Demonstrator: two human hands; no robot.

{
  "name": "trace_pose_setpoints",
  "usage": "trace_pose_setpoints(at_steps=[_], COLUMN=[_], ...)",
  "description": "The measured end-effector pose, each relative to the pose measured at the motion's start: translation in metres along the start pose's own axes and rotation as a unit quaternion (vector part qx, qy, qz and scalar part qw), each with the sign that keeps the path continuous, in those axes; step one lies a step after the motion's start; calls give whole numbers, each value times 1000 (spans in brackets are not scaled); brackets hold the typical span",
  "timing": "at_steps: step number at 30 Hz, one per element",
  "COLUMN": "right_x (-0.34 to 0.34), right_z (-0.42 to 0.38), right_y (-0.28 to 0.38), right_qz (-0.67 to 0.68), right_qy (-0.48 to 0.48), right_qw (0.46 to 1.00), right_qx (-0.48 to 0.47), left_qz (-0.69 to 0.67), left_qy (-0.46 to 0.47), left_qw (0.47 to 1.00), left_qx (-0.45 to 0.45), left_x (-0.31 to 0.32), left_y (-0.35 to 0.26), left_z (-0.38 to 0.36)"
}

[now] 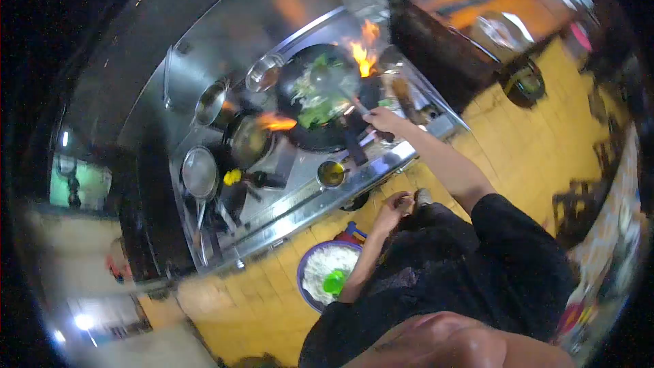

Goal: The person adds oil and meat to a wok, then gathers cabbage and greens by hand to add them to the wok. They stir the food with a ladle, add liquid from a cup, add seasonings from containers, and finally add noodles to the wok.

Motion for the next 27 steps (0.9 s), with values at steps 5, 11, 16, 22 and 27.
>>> trace_pose_setpoints(at_steps=[5,11,16,22,27], right_x=[-60,-163,-115,84,270], right_z=[-120,-407,-764,-1118,-1311], right_y=[-18,-156,-232,-256,-327], right_qz=[84,164,95,-8,-134], right_qy=[-28,-459,-895,-995,-947], right_qw=[995,871,435,97,-48], right_qx=[-49,-66,-22,-4,288], left_qz=[207,356,568,569,543], left_qy=[170,364,390,387,406], left_qw=[963,847,712,714,721], left_qx=[-26,-150,-134,-128,-141], left_x=[77,152,192,307,424], left_y=[29,78,124,219,318], left_z=[34,48,70,32,-80])
Point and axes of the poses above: each hand's wrist, its own z-axis towards the middle knuckle, its own x-axis out of the palm, y = z × x, the point moved 3 cm from there along z, towards the middle knuckle, and after that the axes turned 11 degrees about -x, right-handed, at the moved point
